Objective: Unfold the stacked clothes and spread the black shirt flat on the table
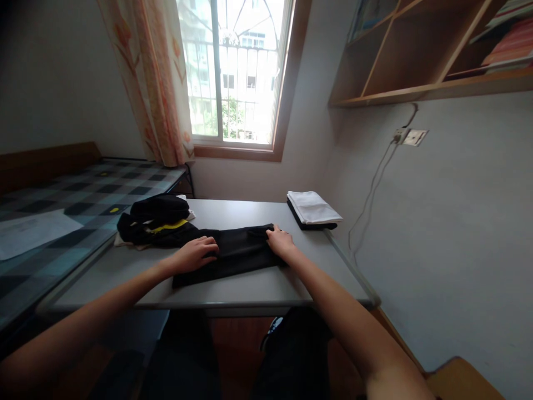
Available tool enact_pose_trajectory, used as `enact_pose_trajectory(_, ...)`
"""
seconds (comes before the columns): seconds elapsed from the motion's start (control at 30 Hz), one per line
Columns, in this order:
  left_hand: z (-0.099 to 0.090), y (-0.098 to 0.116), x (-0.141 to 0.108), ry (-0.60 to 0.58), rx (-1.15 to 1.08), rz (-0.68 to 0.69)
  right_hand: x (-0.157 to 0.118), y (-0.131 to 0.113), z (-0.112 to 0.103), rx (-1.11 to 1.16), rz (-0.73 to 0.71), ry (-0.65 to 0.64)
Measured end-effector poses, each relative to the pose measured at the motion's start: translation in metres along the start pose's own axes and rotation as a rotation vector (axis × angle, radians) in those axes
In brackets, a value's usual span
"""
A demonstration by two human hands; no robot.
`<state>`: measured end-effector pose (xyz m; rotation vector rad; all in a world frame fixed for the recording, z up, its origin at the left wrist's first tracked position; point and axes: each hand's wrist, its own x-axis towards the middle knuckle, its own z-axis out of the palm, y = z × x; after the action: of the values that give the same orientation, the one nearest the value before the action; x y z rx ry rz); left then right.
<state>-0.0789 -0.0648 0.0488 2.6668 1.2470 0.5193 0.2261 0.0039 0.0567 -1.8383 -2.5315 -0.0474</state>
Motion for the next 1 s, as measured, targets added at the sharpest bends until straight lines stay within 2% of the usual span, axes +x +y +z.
enact_pose_trajectory(0.1, -0.019, -0.02, -0.012, 0.188, -0.265, -0.169, 0.001, 0.022, -0.003, 0.047, 0.086, -0.003)
enact_pose_trajectory(0.17, -0.037, -0.039, -0.023, 0.401, -0.416, -0.341, 0.003, 0.039, -0.005, 0.142, 0.12, 0.06)
enact_pose_trajectory(0.27, -0.064, -0.068, -0.043, 0.791, -0.541, -0.514, 0.007, 0.069, -0.014, 0.408, 0.18, 0.199)
enact_pose_trajectory(0.33, -0.076, -0.082, -0.057, 0.918, -0.569, -0.633, 0.008, 0.088, -0.021, 0.557, 0.284, 0.268)
enact_pose_trajectory(0.37, -0.078, -0.086, -0.063, 0.92, -0.57, -0.678, 0.007, 0.096, -0.024, 0.565, 0.35, 0.291)
enact_pose_trajectory(0.43, -0.077, -0.09, -0.071, 0.845, -0.538, -0.722, 0.004, 0.107, -0.03, 0.461, 0.455, 0.333)
enact_pose_trajectory(0.5, -0.07, -0.088, -0.071, 0.768, -0.449, -0.7, -0.001, 0.108, -0.034, 0.329, 0.476, 0.369)
enact_pose_trajectory(0.53, -0.065, -0.086, -0.069, 0.75, -0.388, -0.676, -0.003, 0.105, -0.035, 0.304, 0.441, 0.375)
enact_pose_trajectory(0.6, -0.059, -0.078, -0.06, 0.753, -0.262, -0.619, -0.007, 0.092, -0.035, 0.339, 0.27, 0.316)
enact_pose_trajectory(0.7, -0.057, -0.063, -0.043, 0.766, -0.203, -0.564, -0.009, 0.065, -0.033, 0.411, -0.096, 0.09)
enact_pose_trajectory(0.77, -0.062, -0.053, -0.035, 0.774, -0.251, -0.55, -0.009, 0.048, -0.029, 0.328, -0.237, -0.003)
enact_pose_trajectory(0.83, -0.071, -0.047, -0.032, 0.809, -0.288, -0.534, -0.008, 0.034, -0.025, 0.187, -0.272, -0.009)
enact_pose_trajectory(0.9, -0.08, -0.046, -0.031, 0.861, -0.264, -0.539, -0.005, 0.025, -0.024, 0.101, -0.241, -0.007)
enact_pose_trajectory(1.0, -0.093, -0.052, -0.029, 0.849, -0.196, -0.583, 0.004, 0.017, -0.035, 0.252, -0.196, -0.052)
